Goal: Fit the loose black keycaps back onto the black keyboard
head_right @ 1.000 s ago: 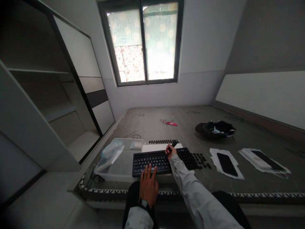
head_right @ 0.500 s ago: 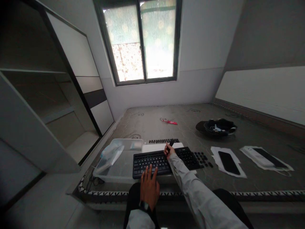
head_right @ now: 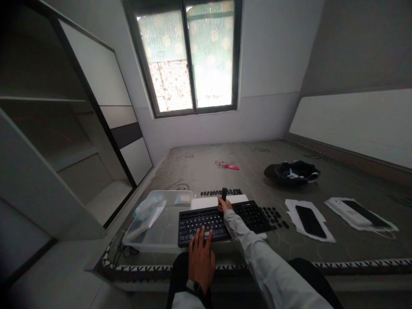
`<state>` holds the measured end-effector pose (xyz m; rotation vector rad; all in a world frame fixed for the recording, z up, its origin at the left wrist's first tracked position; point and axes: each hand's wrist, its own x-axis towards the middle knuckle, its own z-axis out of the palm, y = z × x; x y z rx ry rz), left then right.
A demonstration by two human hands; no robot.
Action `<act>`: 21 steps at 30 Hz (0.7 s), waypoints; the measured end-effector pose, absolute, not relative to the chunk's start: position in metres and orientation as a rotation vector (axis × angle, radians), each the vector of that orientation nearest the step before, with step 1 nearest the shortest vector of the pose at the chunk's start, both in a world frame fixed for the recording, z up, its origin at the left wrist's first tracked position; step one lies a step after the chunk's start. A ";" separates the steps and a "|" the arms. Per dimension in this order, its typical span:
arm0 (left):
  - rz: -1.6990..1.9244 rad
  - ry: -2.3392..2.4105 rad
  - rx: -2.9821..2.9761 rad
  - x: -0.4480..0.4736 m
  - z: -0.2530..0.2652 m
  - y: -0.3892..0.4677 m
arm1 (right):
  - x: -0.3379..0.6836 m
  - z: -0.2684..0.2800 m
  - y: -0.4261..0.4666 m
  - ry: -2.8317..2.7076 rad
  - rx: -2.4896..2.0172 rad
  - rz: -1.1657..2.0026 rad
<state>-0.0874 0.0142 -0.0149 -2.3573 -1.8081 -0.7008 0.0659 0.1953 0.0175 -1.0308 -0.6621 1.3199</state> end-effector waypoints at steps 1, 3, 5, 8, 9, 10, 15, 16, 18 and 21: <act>-0.698 -1.807 -2.363 -0.088 -0.015 0.015 | 0.065 0.018 0.196 -0.677 -1.029 1.315; -0.689 -1.810 -2.373 -0.088 -0.015 0.015 | 0.063 0.018 0.195 -0.710 -1.022 1.310; -0.679 -1.818 -2.383 -0.089 -0.014 0.016 | 0.061 0.019 0.192 -0.745 -1.014 1.311; -0.661 -1.836 -2.404 -0.090 -0.012 0.016 | 0.061 0.018 0.188 -0.792 -1.012 1.320; -0.658 -1.839 -2.407 -0.091 -0.012 0.015 | 0.061 0.017 0.187 -0.806 -1.017 1.325; -0.656 -1.837 -2.409 -0.091 -0.012 0.015 | 0.062 0.016 0.186 -0.818 -1.024 1.330; -0.696 -1.827 -2.397 -0.092 -0.015 0.015 | 0.065 0.013 0.184 -0.851 -1.080 1.324; -0.705 -1.828 -2.394 -0.091 -0.015 0.015 | 0.065 0.013 0.184 -0.856 -1.092 1.313; -0.719 -1.835 -2.384 -0.090 -0.017 0.016 | 0.064 0.012 0.182 -0.867 -1.121 1.276; -0.736 -1.859 -2.375 -0.089 -0.018 0.017 | 0.061 0.010 0.182 -0.886 -1.181 1.186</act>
